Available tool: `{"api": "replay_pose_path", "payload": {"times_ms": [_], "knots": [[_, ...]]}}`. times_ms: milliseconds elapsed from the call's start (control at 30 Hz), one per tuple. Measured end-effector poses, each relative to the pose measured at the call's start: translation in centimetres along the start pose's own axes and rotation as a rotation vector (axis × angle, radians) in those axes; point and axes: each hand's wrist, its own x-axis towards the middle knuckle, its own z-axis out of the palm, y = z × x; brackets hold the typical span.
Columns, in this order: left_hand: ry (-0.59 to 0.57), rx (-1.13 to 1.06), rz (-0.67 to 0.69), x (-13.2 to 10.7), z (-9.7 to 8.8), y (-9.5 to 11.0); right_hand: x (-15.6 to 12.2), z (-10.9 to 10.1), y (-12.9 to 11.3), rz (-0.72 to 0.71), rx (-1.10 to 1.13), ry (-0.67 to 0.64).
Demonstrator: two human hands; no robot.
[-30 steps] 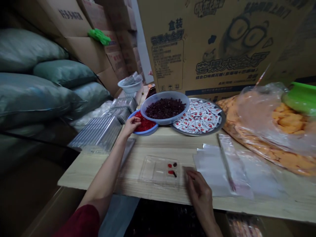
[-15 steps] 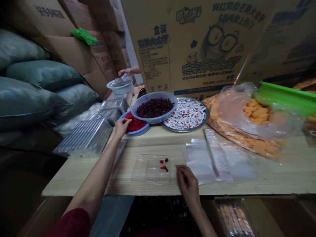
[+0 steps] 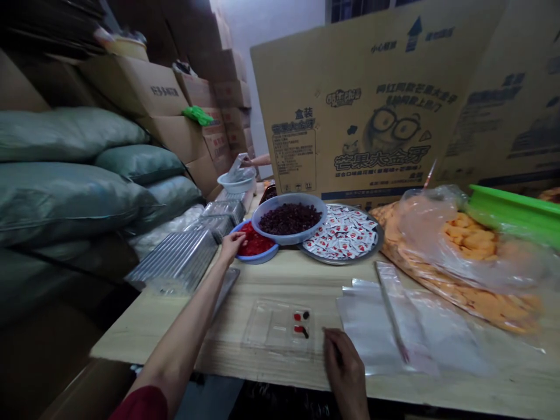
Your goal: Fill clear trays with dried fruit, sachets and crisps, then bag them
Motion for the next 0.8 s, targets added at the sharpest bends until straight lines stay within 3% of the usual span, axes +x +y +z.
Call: {"api": "replay_pose_path", "payload": {"times_ms": [167, 300, 600, 800], "knots": [[-0.06, -0.181, -0.004, -2.4, -1.1, 2.3, -0.3, 0.0, 0.3, 0.011, 0.003, -0.012], [-0.098, -0.216, 0.037, -7.2, -1.3, 3.6, -0.3, -0.1, 0.2, 0.022, 0.015, -0.029], [-0.358, -0.184, -0.06, -20.7, 1.1, 0.6, 0.6, -1.1, -2.3, 0.108, 0.032, -0.066], [-0.571, -0.069, -0.012, -27.0, 3.1, 1.4, 0.7, -1.1, -2.4, 0.145, 0.035, -0.067]]}}
